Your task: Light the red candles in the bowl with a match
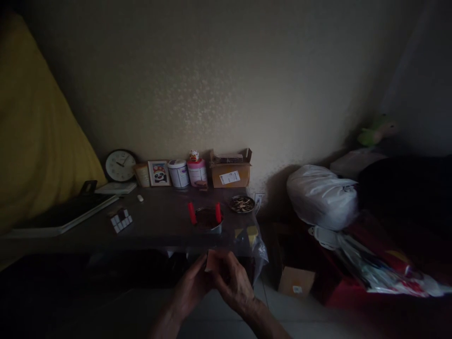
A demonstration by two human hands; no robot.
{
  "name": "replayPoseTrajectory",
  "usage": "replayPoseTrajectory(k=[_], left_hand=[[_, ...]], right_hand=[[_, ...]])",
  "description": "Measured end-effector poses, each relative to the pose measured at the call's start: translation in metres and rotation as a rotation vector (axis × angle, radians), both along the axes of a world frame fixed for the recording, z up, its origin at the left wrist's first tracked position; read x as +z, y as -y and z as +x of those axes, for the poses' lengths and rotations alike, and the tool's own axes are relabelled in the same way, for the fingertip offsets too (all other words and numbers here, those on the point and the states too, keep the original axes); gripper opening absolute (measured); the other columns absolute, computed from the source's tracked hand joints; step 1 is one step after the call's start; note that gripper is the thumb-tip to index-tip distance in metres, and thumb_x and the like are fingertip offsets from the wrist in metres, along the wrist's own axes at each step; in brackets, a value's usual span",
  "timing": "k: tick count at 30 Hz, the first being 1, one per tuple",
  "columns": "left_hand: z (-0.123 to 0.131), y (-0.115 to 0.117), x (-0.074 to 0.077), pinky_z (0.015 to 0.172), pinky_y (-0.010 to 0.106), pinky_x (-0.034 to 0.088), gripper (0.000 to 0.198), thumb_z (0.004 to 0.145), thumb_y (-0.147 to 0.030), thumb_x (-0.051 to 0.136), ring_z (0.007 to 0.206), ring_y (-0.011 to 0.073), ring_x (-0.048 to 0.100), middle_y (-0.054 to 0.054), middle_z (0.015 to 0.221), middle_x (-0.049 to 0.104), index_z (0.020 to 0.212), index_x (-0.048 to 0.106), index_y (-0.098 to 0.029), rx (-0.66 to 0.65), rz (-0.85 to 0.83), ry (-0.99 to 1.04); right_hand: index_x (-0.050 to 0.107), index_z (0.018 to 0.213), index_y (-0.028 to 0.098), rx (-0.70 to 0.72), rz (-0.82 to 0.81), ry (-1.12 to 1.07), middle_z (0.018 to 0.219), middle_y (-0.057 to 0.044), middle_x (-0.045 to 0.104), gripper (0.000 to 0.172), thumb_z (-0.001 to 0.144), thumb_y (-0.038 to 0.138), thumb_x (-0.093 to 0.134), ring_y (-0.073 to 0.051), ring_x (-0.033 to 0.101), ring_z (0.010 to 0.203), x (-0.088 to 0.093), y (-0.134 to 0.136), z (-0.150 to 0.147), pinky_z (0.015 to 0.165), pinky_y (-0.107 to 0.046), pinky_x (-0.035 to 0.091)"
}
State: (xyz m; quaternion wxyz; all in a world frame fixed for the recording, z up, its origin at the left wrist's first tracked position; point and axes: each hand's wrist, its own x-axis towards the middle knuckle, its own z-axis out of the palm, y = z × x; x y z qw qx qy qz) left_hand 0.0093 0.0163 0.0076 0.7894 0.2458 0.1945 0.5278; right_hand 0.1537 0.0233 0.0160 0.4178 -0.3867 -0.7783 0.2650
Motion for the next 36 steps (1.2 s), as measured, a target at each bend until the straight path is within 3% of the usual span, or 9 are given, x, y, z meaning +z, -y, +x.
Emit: replayPoseTrajectory(k=[9,17,25,36], left_hand=[[0.0002,-0.0029,-0.0047,0.082,0.031,0.044,0.034,0.088,-0.032,0.045,0.091,0.0203,0.062,0.013,0.103,0.068,0.107,0.062,-0.009,-0.065,-0.041,0.113],[0.0018,-0.0033,-0.0080,0.078,0.031,0.044,0.033,0.088,-0.036,0.045,0.086,0.0208,0.064,0.011,0.095,0.070,0.099,0.065,-0.012,-0.040,-0.004,0.099],[0.0024,-0.0041,-0.0078,0.076,0.031,0.044,0.031,0.086,-0.036,0.049,0.090,0.0221,0.062,0.011,0.098,0.068,0.102,0.064,-0.014,-0.023,0.017,0.074],[0.0028,-0.0010,-0.0057,0.078,0.028,0.045,0.021,0.081,-0.031,0.058,0.090,0.0186,0.060,0.005,0.099,0.066,0.097,0.065,-0.018,0.046,-0.025,0.071]], right_hand=[[0.051,0.111,0.021,0.013,0.045,0.027,0.101,-0.005,0.061,0.028,0.083,0.021,0.048,-0.018,0.058,0.091,-0.0025,-0.0032,-0.0005,0.078,-0.029,0.049],[0.053,0.110,0.022,0.040,0.042,0.054,0.098,-0.006,0.062,0.028,0.083,0.020,0.047,-0.019,0.060,0.087,0.0007,-0.0038,-0.0001,0.076,-0.030,0.050],[0.053,0.116,0.025,0.034,0.110,0.143,0.115,-0.006,0.058,0.032,0.085,0.021,0.045,-0.018,0.059,0.101,-0.0039,-0.0072,0.0022,0.085,-0.031,0.050],[0.053,0.116,0.024,-0.028,0.221,0.253,0.112,-0.007,0.061,0.034,0.083,0.019,0.047,-0.018,0.063,0.093,-0.0042,-0.0045,0.0033,0.077,-0.030,0.054]])
